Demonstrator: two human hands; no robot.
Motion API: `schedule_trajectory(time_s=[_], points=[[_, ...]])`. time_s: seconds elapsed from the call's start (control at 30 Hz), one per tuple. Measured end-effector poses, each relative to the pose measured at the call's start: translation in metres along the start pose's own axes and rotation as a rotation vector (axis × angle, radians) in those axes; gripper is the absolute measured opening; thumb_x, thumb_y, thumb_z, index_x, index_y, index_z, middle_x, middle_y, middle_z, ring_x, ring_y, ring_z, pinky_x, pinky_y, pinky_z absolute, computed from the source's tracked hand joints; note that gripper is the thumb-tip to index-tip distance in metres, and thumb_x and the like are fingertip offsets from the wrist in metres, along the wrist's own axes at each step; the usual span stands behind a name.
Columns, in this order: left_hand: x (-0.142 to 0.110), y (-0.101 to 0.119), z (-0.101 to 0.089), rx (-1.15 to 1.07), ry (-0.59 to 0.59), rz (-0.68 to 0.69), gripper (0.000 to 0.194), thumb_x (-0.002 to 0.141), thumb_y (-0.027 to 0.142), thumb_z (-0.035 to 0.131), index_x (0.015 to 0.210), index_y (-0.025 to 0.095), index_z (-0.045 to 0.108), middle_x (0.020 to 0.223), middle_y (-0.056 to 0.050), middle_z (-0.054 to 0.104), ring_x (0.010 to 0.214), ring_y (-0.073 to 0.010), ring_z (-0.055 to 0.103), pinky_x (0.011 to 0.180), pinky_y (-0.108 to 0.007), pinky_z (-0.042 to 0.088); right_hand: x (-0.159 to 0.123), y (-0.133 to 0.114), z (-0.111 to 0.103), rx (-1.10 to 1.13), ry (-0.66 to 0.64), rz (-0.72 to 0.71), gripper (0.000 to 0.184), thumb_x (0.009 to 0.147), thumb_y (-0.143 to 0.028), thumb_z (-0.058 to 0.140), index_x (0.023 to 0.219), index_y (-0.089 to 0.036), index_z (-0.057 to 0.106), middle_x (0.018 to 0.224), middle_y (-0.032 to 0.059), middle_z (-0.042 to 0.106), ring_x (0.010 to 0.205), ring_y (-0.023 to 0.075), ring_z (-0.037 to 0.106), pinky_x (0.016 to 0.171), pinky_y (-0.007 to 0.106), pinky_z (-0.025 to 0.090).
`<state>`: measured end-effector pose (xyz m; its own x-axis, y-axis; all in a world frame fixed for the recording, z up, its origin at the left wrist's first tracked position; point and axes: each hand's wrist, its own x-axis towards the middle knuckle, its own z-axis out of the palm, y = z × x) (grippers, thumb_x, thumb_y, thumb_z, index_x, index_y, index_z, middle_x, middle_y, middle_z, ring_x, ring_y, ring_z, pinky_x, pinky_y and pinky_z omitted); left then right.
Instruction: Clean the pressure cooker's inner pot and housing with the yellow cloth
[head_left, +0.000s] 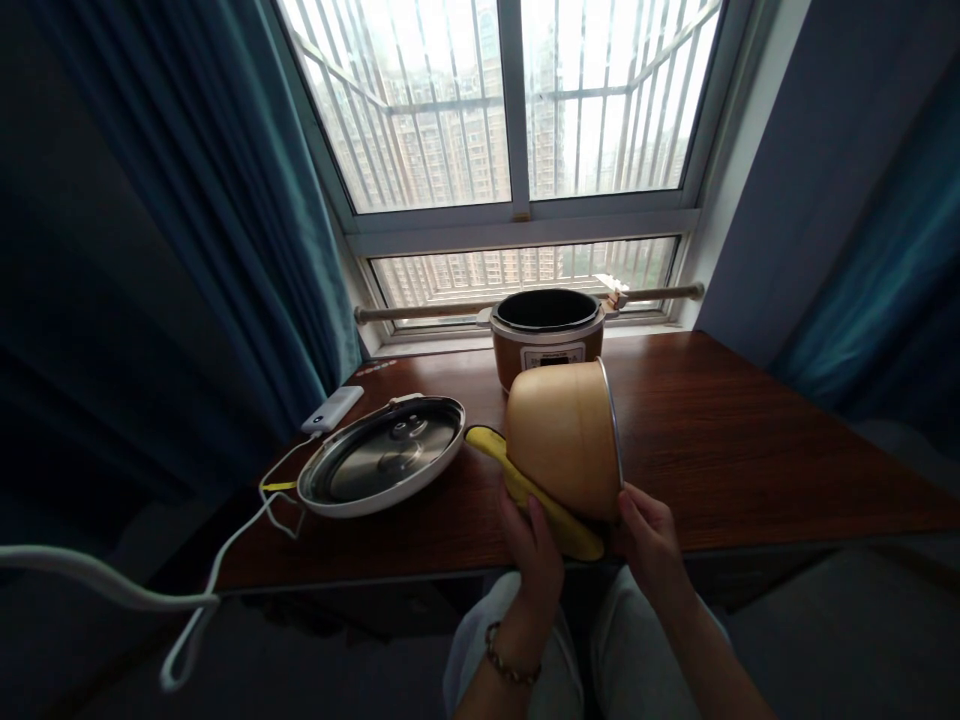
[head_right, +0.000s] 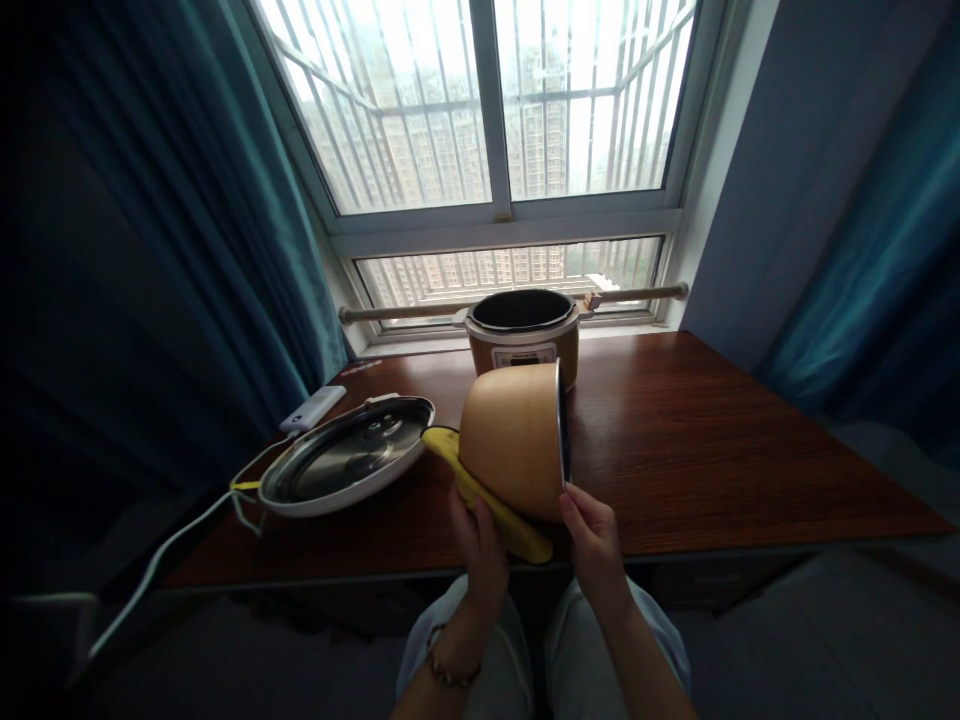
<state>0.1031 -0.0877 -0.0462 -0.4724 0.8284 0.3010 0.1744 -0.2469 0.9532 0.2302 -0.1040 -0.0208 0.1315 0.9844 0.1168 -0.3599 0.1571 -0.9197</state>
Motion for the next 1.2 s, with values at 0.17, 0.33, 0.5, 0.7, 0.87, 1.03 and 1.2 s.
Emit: schedule_trajectory(time_s=[0.17, 0.33, 0.5, 0.7, 0.87, 1.03, 1.2], points=[[-0.006, -0.004, -0.003, 0.118, 0.030, 0.182, 0.051, 0.091, 0.036, 0.032, 0.135, 0.011, 0.025, 0.135, -0.019, 0.036, 0.125, -0.0231, 0.036, 0.104, -0.039, 0.030, -0.004, -0.018, 0.010, 0.102, 0.010, 0.034, 0.027, 0.076, -0.040, 0.061, 0.092, -0.020, 0.070, 0.089, 0.0041, 0.068, 0.083, 0.0193, 0.061, 0.076, 0.031, 0.047], [-0.012, -0.020, 0.001, 0.431, 0.131, 0.471, 0.052, 0.087, 0.033, 0.040, 0.129, 0.003, 0.032, 0.132, -0.028, 0.036, 0.129, -0.0324, 0.029, 0.101, -0.052, 0.028, -0.002, -0.038, 0.019, 0.177, 0.035, 0.092, 0.022, 0.074, -0.038, 0.063, 0.083, -0.019, 0.069, 0.079, 0.0021, 0.068, 0.075, 0.0170, 0.061, 0.065, 0.026, 0.048], [-0.020, -0.015, 0.008, 0.625, -0.064, 0.763, 0.026, 0.083, 0.028, 0.047, 0.097, 0.011, 0.062, 0.099, -0.017, 0.063, 0.109, -0.0340, 0.051, 0.097, -0.059, 0.028, 0.000, -0.048, 0.029, 0.202, 0.064, 0.165, 0.024, 0.070, -0.041, 0.067, 0.076, -0.017, 0.067, 0.065, 0.0011, 0.065, 0.063, 0.0160, 0.060, 0.056, 0.025, 0.046], [-0.018, 0.005, 0.006, 0.675, -0.176, 1.004, 0.028, 0.080, 0.027, 0.056, 0.105, 0.018, 0.061, 0.103, -0.013, 0.065, 0.111, -0.0326, 0.051, 0.103, -0.063, 0.000, 0.000, -0.052, 0.033, 0.147, 0.083, 0.142, 0.027, 0.068, -0.044, 0.067, 0.064, -0.018, 0.063, 0.051, -0.0025, 0.058, 0.050, 0.0124, 0.053, 0.046, 0.022, 0.040], [-0.012, -0.005, 0.004, 0.647, -0.147, 0.877, 0.032, 0.078, 0.034, 0.057, 0.104, 0.017, 0.062, 0.110, -0.016, 0.061, 0.116, -0.0366, 0.045, 0.103, -0.064, 0.003, 0.004, -0.054, 0.036, 0.146, 0.067, 0.151, 0.029, 0.069, -0.045, 0.066, 0.076, -0.016, 0.067, 0.063, 0.0027, 0.065, 0.061, 0.0171, 0.060, 0.051, 0.025, 0.046], [-0.006, -0.012, 0.003, 0.486, -0.122, 0.389, 0.041, 0.085, 0.040, 0.043, 0.100, 0.007, 0.062, 0.101, -0.024, 0.061, 0.112, -0.0388, 0.049, 0.095, -0.062, 0.029, 0.013, -0.057, 0.040, 0.240, 0.091, 0.159, 0.029, 0.068, -0.040, 0.069, 0.084, -0.016, 0.068, 0.075, 0.0045, 0.070, 0.074, 0.0204, 0.065, 0.066, 0.030, 0.051], [0.009, -0.009, 0.003, 0.159, -0.010, 0.049, 0.057, 0.089, 0.044, 0.032, 0.131, 0.005, 0.035, 0.137, -0.022, 0.036, 0.130, -0.0274, 0.031, 0.107, -0.044, 0.024, 0.029, -0.062, 0.041, 0.208, 0.067, 0.142, 0.035, 0.068, -0.045, 0.068, 0.087, -0.016, 0.068, 0.081, 0.0060, 0.071, 0.079, 0.0216, 0.066, 0.073, 0.034, 0.051]])
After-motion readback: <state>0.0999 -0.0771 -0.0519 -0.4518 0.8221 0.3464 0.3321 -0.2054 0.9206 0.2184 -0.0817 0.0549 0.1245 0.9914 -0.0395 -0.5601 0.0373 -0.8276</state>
